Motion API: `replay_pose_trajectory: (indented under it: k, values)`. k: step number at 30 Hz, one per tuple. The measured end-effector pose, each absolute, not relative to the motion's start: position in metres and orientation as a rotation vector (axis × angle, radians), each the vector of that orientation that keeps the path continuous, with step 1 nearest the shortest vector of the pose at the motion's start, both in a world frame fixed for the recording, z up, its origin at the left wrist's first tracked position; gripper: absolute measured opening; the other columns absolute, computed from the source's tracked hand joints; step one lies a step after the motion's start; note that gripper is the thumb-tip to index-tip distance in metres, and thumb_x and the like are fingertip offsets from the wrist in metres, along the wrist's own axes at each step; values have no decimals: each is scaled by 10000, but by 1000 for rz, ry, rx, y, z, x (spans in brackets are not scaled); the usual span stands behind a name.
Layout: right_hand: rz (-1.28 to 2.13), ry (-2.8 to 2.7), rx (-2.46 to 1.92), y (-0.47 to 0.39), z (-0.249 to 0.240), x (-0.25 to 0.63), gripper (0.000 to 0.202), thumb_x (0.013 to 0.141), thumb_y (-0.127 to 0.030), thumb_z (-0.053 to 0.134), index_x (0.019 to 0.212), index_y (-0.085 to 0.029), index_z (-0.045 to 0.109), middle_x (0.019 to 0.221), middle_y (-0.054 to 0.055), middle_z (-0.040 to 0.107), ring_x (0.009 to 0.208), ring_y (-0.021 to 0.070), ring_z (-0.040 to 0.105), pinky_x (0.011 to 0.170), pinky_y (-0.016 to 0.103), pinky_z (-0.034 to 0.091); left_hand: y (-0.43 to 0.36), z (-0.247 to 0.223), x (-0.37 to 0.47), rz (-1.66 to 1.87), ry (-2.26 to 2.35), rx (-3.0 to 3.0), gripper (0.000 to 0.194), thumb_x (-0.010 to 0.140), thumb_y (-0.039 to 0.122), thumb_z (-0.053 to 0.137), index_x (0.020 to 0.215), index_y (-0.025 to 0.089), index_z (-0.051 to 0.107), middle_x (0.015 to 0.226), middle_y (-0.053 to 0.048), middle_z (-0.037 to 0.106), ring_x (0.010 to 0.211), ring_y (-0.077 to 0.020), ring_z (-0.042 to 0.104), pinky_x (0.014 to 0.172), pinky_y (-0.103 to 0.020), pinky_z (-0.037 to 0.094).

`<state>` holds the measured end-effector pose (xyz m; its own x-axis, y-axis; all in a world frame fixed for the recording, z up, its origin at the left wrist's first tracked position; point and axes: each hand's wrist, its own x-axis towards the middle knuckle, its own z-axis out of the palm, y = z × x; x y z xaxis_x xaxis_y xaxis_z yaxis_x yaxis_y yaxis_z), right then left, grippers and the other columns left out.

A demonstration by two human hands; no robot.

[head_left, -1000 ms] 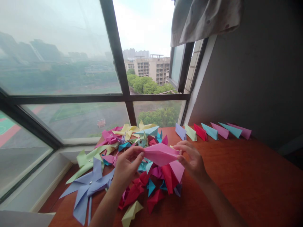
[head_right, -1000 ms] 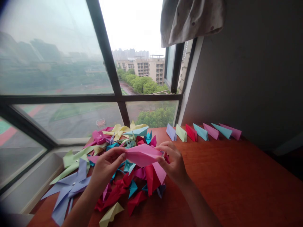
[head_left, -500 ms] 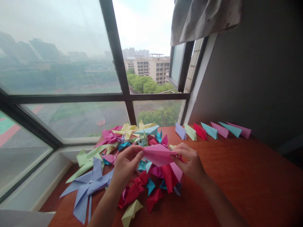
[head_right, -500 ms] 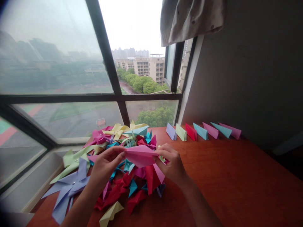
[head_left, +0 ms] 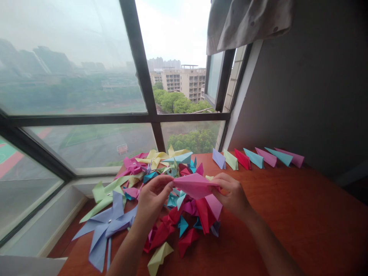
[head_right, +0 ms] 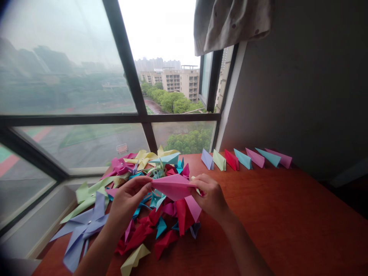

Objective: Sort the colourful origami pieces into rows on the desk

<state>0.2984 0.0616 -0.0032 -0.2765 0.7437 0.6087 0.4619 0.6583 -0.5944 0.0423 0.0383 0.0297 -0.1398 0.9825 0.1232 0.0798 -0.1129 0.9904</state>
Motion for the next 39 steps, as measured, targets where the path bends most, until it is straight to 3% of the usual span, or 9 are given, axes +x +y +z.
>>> replay_pose_trajectory:
  k: [8, 11, 14, 22, 29, 39]
  values:
    - [83, -1745, -1309, 81, -11, 334, 240, 914, -334, 552, 737, -192, 629, 712, 34, 609, 624, 152, 536, 622, 275, 436, 36, 31, 43, 1319, 1341, 1237, 283, 743, 382, 773, 906, 161, 701, 829, -43, 734, 769, -185, 697, 625, -222, 533]
    - [22, -1722, -1505, 89, -17, 354, 180, 874, -313, 561, 769, -181, 626, 749, 47, 622, 657, 163, 548, 659, 276, 422, 35, 32, 44, 1317, 1333, 1245, 285, 747, 385, 770, 907, 160, 700, 833, -47, 735, 785, -192, 699, 648, -232, 537]
    - [131, -1850, -1711, 93, -23, 370, 108, 818, -245, 568, 846, -183, 651, 823, 60, 667, 714, 176, 575, 671, 267, 394, 35, 33, 45, 1322, 1320, 1262, 288, 745, 394, 770, 906, 164, 705, 851, -50, 740, 821, -205, 704, 691, -251, 547]
    - [528, -2086, -2030, 88, -28, 385, 47, 720, -182, 583, 679, -192, 603, 710, 21, 667, 661, 153, 578, 573, 242, 274, 37, 32, 43, 1302, 1314, 1292, 282, 747, 407, 763, 890, 169, 714, 829, -51, 743, 804, -211, 710, 690, -264, 554]
    - [405, -1982, -2129, 87, -22, 370, 206, 817, -412, 603, 797, -221, 677, 792, 51, 704, 760, 210, 626, 583, 259, 282, 36, 32, 43, 1289, 1294, 1283, 248, 761, 375, 752, 893, 169, 712, 837, -51, 751, 834, -214, 716, 720, -263, 554]
    - [275, -1958, -1983, 86, -15, 367, 177, 844, -322, 538, 748, -231, 656, 743, 26, 698, 690, 181, 614, 583, 266, 300, 36, 33, 40, 1270, 1305, 1277, 263, 768, 384, 732, 918, 169, 713, 836, -61, 755, 825, -226, 718, 699, -272, 556]
